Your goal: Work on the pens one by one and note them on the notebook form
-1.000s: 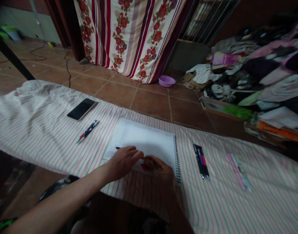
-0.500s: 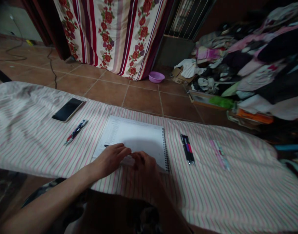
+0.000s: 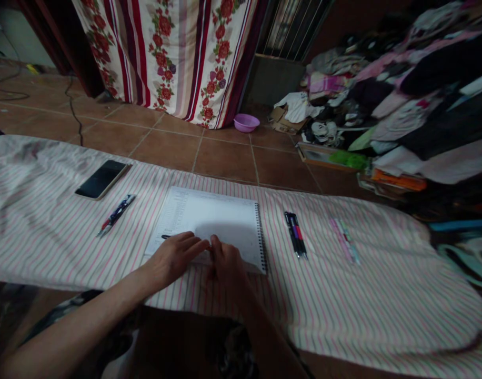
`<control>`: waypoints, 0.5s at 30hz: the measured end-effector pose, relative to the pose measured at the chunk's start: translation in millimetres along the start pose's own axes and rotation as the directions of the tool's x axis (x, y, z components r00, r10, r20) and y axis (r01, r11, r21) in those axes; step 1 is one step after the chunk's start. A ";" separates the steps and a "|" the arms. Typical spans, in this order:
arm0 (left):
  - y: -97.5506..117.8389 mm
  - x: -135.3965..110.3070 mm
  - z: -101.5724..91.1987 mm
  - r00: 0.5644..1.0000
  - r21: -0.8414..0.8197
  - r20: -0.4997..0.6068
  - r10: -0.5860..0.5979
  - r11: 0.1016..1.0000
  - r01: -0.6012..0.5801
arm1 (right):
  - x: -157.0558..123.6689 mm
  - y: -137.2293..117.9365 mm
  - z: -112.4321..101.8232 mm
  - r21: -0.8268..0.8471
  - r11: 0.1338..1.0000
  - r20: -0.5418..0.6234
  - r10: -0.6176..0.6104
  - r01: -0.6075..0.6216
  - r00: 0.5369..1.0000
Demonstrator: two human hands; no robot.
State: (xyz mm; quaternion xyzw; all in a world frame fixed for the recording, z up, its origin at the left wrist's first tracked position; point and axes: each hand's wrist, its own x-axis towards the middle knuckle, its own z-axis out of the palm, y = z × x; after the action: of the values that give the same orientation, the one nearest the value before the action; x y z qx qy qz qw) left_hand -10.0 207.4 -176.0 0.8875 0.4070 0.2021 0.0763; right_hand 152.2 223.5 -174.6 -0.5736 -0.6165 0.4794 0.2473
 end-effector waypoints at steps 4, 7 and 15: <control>1.2 -0.1 -0.7 1.000 0.012 -0.002 0.013 1.000 -0.013 | 2.5 -2.7 -1.4 -0.073 0.997 -0.046 -0.021 0.018 0.999; 0.8 -0.4 2.5 1.000 0.046 -0.024 0.015 0.999 -0.014 | 5.0 -4.2 -1.6 -0.108 0.994 -0.011 -0.001 0.000 1.000; -3.1 4.2 -1.1 0.993 0.007 -0.086 -0.077 0.997 0.078 | 8.9 -7.2 -1.2 -0.143 0.980 -0.023 -0.142 0.137 0.990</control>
State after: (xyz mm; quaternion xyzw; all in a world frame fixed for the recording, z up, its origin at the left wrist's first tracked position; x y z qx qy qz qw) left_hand -10.2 212.6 -174.6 0.8620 0.4450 0.2346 0.0618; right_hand 148.0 233.2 -170.0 -0.5528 -0.6835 0.4065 0.2491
